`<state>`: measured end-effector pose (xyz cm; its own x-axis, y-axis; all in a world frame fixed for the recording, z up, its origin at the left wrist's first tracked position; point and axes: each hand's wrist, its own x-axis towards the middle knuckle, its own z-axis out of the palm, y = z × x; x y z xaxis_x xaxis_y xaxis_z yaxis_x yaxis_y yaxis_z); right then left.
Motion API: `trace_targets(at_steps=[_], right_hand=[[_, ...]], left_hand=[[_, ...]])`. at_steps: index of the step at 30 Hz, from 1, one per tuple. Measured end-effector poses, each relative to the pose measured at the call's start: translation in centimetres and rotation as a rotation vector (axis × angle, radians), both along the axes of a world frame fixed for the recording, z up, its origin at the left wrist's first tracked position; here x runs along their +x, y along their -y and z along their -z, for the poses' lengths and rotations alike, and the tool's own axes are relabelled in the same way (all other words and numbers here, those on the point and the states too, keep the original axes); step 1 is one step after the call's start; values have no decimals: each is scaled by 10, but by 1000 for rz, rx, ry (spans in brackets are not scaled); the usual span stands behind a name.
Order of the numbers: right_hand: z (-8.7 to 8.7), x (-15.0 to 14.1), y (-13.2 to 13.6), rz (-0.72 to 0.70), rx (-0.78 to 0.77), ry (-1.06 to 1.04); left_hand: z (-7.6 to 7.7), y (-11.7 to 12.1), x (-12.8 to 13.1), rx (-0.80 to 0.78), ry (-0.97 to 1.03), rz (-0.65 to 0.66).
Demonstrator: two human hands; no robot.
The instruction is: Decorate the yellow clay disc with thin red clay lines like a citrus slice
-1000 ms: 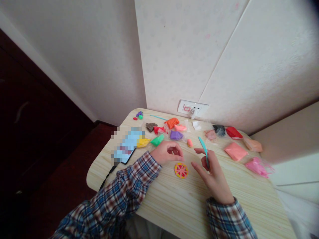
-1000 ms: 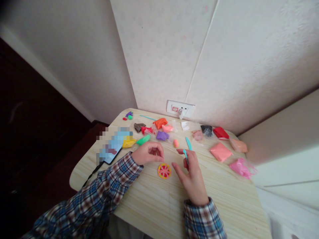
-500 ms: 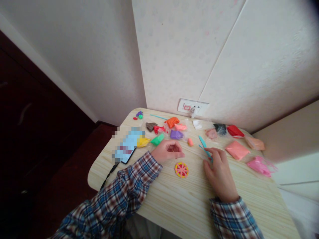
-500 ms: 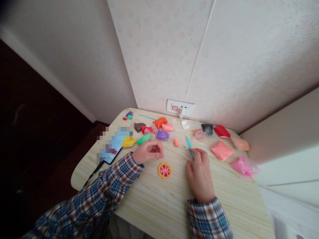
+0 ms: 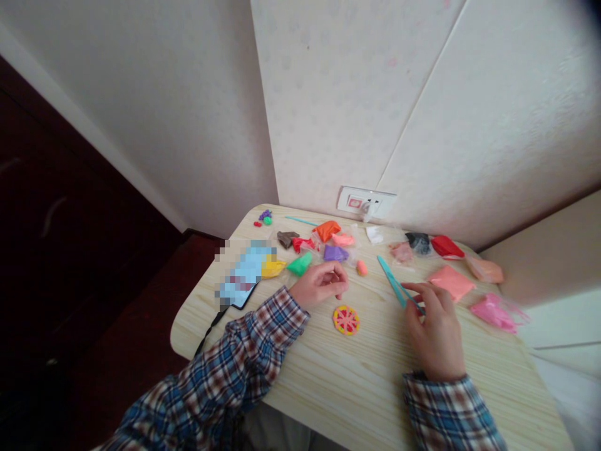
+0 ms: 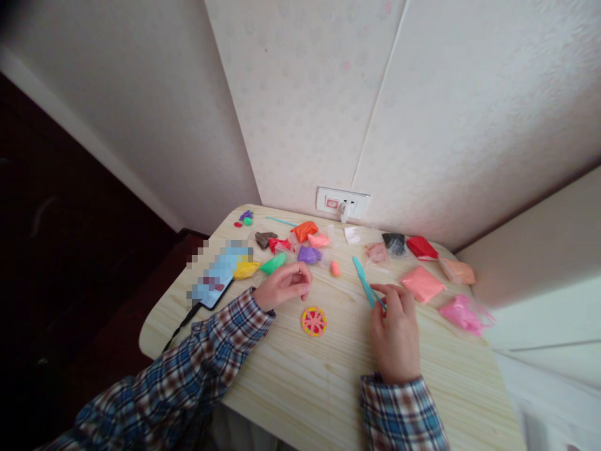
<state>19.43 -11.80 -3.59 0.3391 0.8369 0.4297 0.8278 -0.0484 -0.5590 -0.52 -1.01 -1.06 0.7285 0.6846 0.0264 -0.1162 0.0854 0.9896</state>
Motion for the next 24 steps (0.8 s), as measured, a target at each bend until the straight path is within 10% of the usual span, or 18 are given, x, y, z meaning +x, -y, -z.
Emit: trace_targets(at_steps=[24], right_hand=[[-6, -21, 2, -116, 69, 5]], left_hand=[[3, 2, 1, 84, -50, 56]])
